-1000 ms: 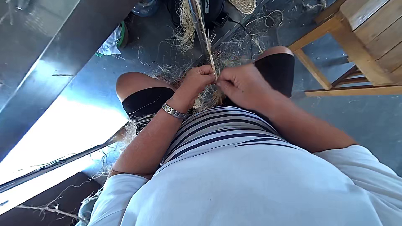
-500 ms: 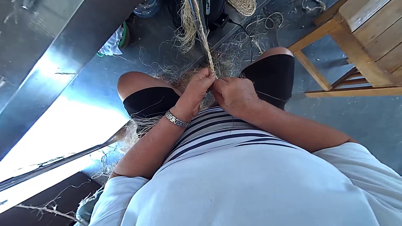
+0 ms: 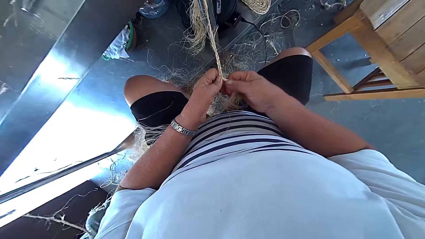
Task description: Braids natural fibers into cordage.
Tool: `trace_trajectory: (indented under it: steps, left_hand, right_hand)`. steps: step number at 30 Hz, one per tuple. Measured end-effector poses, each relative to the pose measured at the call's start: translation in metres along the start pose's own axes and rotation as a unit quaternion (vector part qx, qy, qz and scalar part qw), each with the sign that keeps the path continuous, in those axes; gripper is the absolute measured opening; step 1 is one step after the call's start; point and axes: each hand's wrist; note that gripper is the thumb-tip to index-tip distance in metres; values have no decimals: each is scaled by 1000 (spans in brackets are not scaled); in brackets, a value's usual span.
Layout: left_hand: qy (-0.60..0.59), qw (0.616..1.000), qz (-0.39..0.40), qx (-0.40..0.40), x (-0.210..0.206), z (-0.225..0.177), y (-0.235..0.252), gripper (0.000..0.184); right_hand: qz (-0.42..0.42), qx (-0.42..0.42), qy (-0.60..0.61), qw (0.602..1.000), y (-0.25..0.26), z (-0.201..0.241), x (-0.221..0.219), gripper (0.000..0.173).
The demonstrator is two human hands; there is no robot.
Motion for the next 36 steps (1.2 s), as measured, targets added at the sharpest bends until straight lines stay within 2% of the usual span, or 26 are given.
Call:
trace_trajectory:
  steps: [2, 4, 8, 11, 14, 16, 18, 19, 21, 23, 24, 27, 29, 30, 32, 34, 36]
  left_hand:
    - [-1, 1000, 1, 11, 4, 0, 0, 22]
    - [-14, 1000, 8, 22, 9, 0, 1, 23]
    - [-29, 998, 15, 51, 19, 2, 0, 23]
    - [-29, 998, 8, 60, 26, 7, 0, 23]
    - [-31, 997, 5, 69, 34, 11, 1, 23]
    - [-28, 997, 2, 71, 36, 10, 1, 23]
    - [-22, 997, -3, 73, 34, 10, 1, 22]
    - [-20, 997, -6, 72, 32, 10, 1, 22]
    - [-21, 998, -4, 67, 28, 10, 1, 21]
    - [-20, 998, -8, 57, 24, 10, 1, 22]
    - [-11, 999, -10, 47, 23, 11, 1, 22]
    - [23, 1000, -13, 16, 21, 13, 1, 20]
    - [42, 999, -11, -3, 19, 12, 0, 18]
    - [47, 999, -11, -11, 18, 12, 0, 17]
    - [49, 998, -14, -26, 16, 16, 1, 15]
    - [67, 997, -18, -43, 19, 19, 2, 13]
    - [126, 989, -32, -66, 26, 25, 4, 15]
  right_hand:
    - [13, -34, 82, 996, -7, 8, 14, 30]
    - [22, -12, 99, 995, -18, 14, 40, 32]
    - [4, 76, -29, 997, -54, 23, 133, 26]
    - [-110, 51, -167, 978, -101, 19, 228, 20]
    - [-217, -19, -233, 948, -158, -14, 330, 23]
    - [-332, -102, -284, 893, -189, -34, 353, 21]
    - [-415, -219, -408, 783, -197, -39, 337, 20]
    - [-418, -269, -451, 742, -194, -42, 332, 24]
    - [-400, -311, -491, 709, -184, -52, 329, 36]
    - [-356, -281, -571, 684, -166, -45, 314, 41]
    - [-346, -240, -592, 688, -150, -31, 297, 43]
    - [-321, -27, -554, 767, -86, 18, 216, 44]
    - [-254, 122, -507, 815, -45, 32, 144, 44]
    - [-202, 167, -477, 839, -28, 34, 106, 44]
    - [-79, 172, -377, 907, -5, 29, 37, 42]
    - [19, 87, -254, 963, 10, 22, -6, 32]
    - [32, 28, -186, 982, 22, 18, -21, 17]
Point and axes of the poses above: each hand's wrist, its own y-axis towards the middle knuckle, its own x-axis out of the back of the hand, z = x × y, and after that the axes turned 12 degrees about -z, right-handed
